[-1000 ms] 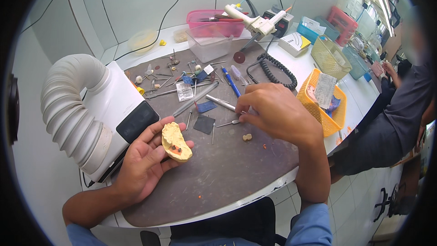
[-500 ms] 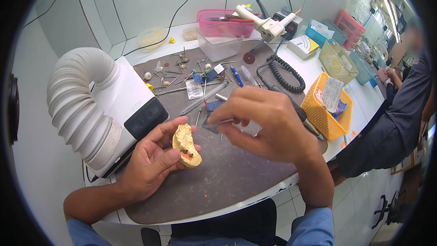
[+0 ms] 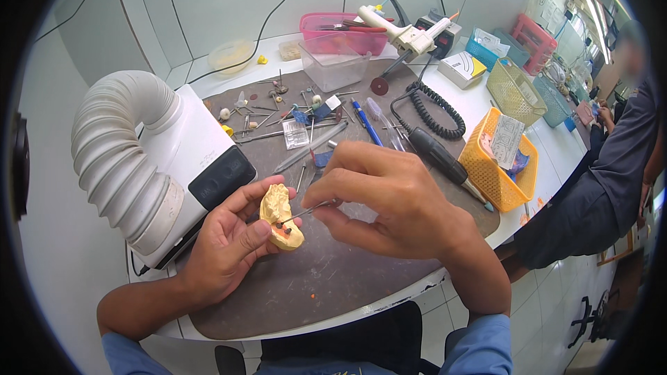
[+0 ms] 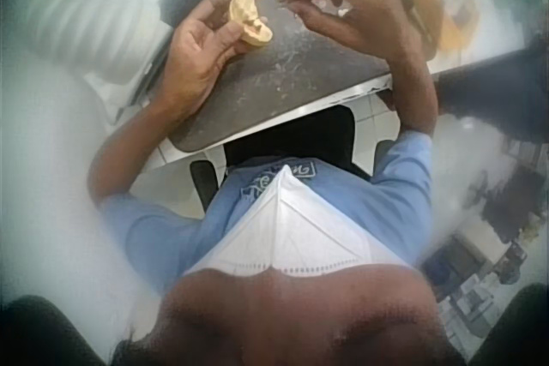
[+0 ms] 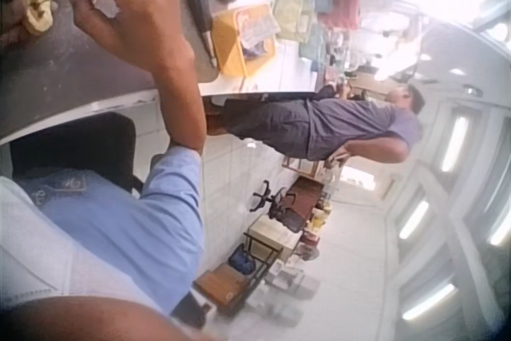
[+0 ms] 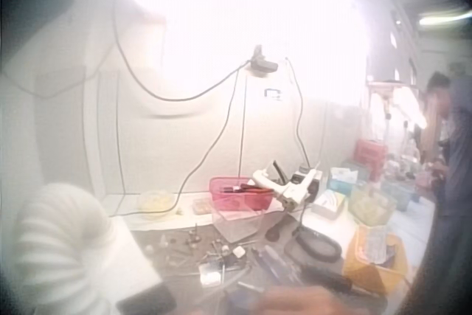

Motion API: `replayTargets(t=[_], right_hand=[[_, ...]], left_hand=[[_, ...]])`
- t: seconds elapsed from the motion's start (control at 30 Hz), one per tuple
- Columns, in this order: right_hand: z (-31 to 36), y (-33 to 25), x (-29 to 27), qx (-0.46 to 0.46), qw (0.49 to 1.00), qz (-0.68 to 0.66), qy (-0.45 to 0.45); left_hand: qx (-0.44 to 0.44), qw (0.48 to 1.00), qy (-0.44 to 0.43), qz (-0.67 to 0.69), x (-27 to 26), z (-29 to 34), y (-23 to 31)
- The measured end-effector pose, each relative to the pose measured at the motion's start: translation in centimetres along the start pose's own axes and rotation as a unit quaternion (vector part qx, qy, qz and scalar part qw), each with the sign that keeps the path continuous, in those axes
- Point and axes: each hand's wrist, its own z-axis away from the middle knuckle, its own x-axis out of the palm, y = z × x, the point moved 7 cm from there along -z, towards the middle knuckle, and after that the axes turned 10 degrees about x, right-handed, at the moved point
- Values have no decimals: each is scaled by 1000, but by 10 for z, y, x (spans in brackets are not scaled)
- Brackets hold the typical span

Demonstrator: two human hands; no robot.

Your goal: The person uses a rotary tool to grind and shape a small yellowish dental component, then brushes it with a small brush. They place the component into a yellow dental mold and inspect the fit. The person then uses the rotary tool again to refine the component and the mold.

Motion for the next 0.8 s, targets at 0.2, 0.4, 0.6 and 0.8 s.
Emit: replayTargets(t=[0.2, 0.4, 0.6, 0.8], right_hand=[[1, 1, 2, 2, 1000, -1, -5], [0, 0, 5, -30, 999, 1, 17], [-1, -1, 9, -11, 1000, -9, -14], [3, 6, 20, 21, 993, 74, -85]], left_hand=[[-1, 1000, 1, 5, 2, 0, 0], [-2, 1000, -3, 3, 0, 1, 0], [2, 1000, 11, -11, -2, 2, -1], [43, 997, 51, -42, 1, 4, 2]])
